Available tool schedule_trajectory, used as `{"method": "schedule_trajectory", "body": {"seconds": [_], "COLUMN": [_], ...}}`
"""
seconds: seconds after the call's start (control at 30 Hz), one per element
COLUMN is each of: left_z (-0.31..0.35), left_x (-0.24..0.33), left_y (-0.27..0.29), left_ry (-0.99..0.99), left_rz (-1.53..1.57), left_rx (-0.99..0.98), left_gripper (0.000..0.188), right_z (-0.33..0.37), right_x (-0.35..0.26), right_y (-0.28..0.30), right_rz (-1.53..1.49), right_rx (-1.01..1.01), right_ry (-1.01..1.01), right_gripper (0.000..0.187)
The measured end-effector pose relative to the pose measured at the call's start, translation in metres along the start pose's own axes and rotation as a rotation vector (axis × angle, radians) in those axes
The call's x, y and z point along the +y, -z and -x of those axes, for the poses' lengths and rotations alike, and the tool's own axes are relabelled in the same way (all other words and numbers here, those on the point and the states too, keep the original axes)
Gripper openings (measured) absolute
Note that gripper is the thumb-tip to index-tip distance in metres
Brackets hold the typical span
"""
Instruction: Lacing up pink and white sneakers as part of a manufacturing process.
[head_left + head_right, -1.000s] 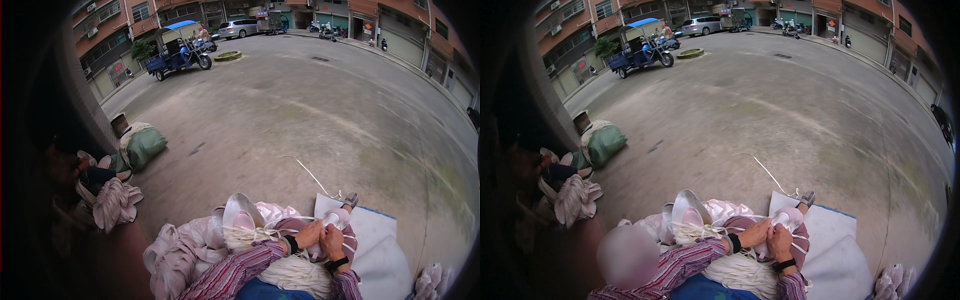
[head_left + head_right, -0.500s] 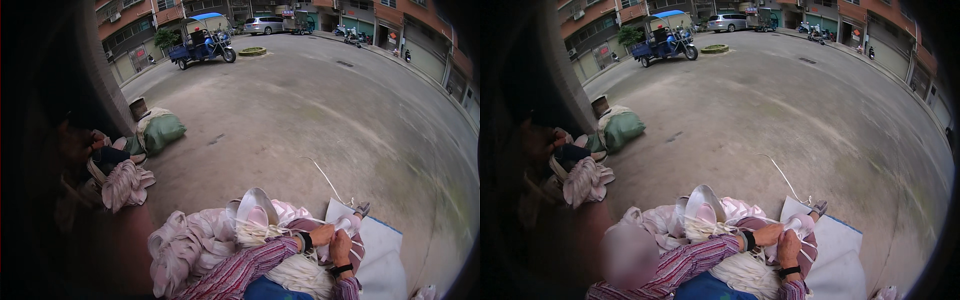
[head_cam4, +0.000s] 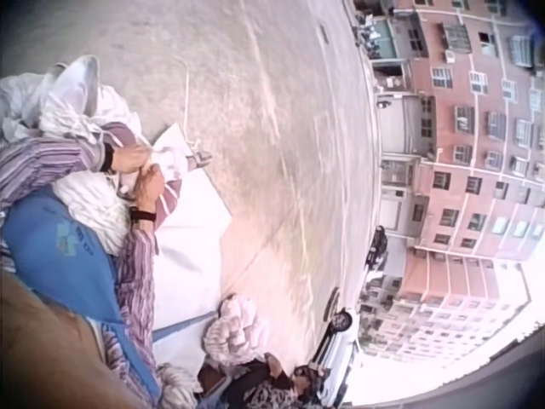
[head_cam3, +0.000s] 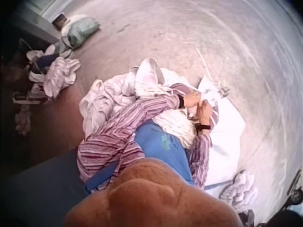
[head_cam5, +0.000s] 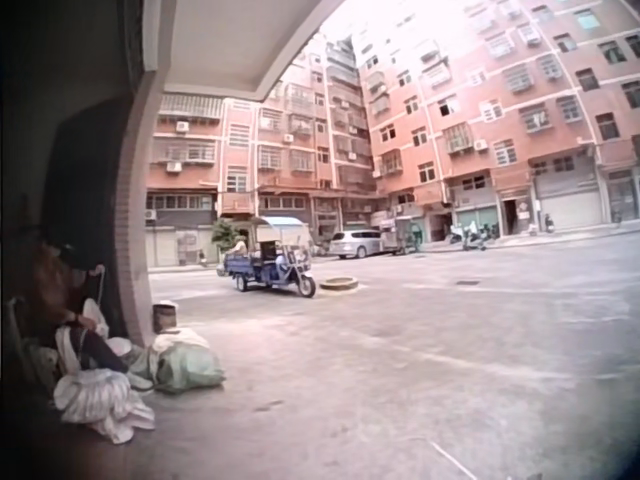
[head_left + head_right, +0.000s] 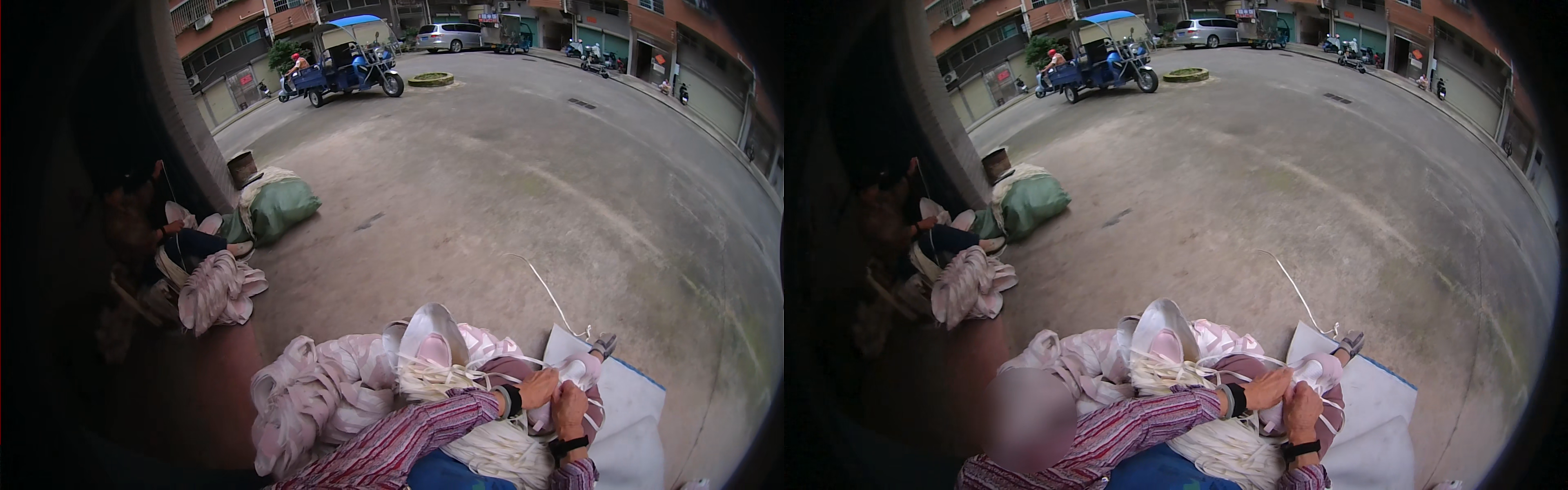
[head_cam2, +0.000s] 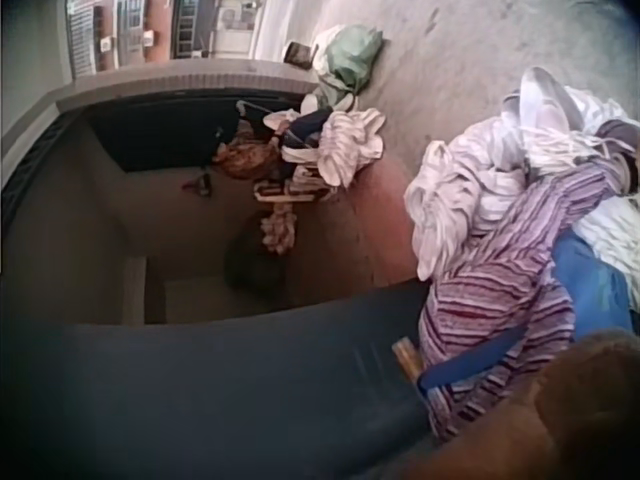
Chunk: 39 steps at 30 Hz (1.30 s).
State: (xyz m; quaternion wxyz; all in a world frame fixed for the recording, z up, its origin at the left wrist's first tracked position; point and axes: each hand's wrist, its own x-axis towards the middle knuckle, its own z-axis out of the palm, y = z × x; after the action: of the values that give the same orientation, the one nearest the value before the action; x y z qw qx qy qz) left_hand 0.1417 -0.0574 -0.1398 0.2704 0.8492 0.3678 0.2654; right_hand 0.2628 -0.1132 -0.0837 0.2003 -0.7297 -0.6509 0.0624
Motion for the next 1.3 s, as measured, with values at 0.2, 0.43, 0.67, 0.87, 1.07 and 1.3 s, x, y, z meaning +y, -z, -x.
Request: {"method": "schedule_trajectory", "body": {"seconds": [0.2, 0.43, 0.67, 0.87, 1.07, 1.3], "left_z": [-0.015, -0.009, -0.004, 0.0, -0.003, -0.001], "left_x": [-0.005, 0.006, 0.016, 0.015, 0.006, 0.006], "left_y": [0.017, 0.02, 0.019, 0.012, 0.011, 0.024], "left_ry": [0.1, 0.108, 0.191, 0.086, -0.002, -0.096], "left_rz": [0.096, 0.118, 0.178, -0.167, -0.199, -0.144], "left_rx": [-0.21, -0.109, -0.033, 0.037, -0.116, -0.055], "left_gripper": [0.028, 0.024, 0.03, 0.027, 0.018, 0.018], "right_z": [-0.001, -0.003, -0.008, -0.003, 0.0, -0.004], "right_x": [-0.004, -0.003, -0.005, -0.004, 0.0, -0.006], "right_y": [-0.002, -0.007, -0.006, -0.007, -0.006, -0.009], "right_rz": [0.023, 0.012, 0.022, 0.029, 0.067, 0.161], "right_rx": [0.023, 0.096, 0.067, 0.073, 0.059, 0.03], "right_ry": [0.051, 0.017, -0.031, 0.002, 0.114, 0.097], "right_gripper": [0.025, 0.029, 0.027, 0.024, 0.022, 0.019]}}
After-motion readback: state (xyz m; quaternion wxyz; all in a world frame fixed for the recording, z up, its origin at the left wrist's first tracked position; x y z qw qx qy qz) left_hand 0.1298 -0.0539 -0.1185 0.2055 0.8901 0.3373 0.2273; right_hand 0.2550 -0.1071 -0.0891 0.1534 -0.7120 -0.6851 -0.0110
